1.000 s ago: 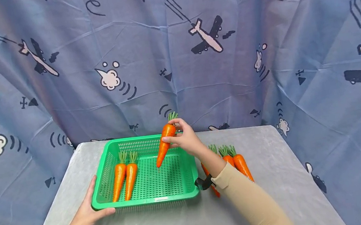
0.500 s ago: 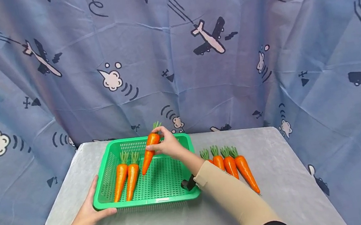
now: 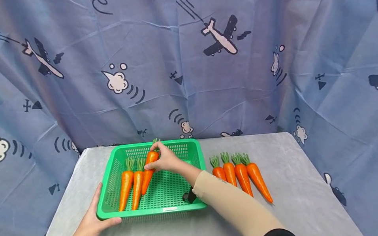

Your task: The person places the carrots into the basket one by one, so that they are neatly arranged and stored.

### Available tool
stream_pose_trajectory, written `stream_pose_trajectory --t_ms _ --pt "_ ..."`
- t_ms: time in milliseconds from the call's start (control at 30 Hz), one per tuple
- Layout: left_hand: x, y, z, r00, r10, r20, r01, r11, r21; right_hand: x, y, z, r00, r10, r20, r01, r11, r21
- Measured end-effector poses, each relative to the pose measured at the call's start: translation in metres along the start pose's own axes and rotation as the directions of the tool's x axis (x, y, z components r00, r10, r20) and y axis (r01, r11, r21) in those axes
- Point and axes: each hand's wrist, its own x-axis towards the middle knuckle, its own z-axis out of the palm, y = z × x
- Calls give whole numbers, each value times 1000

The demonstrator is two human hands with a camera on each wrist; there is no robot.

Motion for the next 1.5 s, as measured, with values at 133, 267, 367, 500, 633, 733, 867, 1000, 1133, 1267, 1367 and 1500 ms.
stream_pose_trajectory --t_ms 133,267,367,500,633,733,867,1000,1133,1267,1367,1500 --pt "2 2 0 1000 -8 -3 8 1000 16 -2 0 4 1000 -4 11 4 999 -49" --pt "3 4 -1 1000 -10 1 10 1000 21 -4 -1 6 999 16 43 -13 997 -73" --pt "3 3 -1 1000 -4 -2 4 1000 14 -3 2 8 998 37 59 -31 994 -102" --pt "3 1 -1 1000 3 -7 -2 1000 13 0 10 11 996 67 64 -57 988 -145" --pt "3 0 0 1000 6 -4 -6 1000 11 1 15 16 996 75 54 -62 976 -208" --pt "2 0 -2 1000 8 -7 -8 1000 10 3 18 20 995 80 65 -61 965 -255" --pt "1 2 -4 1000 13 -14 -13 1000 19 2 21 23 986 127 105 -93 954 -285" --pt "2 1 -4 1000 21 -11 -21 999 25 1 22 23 976 173 133 -125 943 -307" --pt "1 0 -3 1000 26 -13 -26 1000 16 1 22 21 970 184 159 -111 916 -386" --pt "0 -1 -2 1000 23 -17 -22 1000 19 2 23 19 970 190 154 -93 869 -485" --pt "0 -1 -1 1000 12 -16 -12 1000 18 4 23 17 968 195 156 -89 853 -514" --pt "1 -2 0 1000 5 -9 -5 1000 2 4 21 14 962 219 165 -116 871 -478"
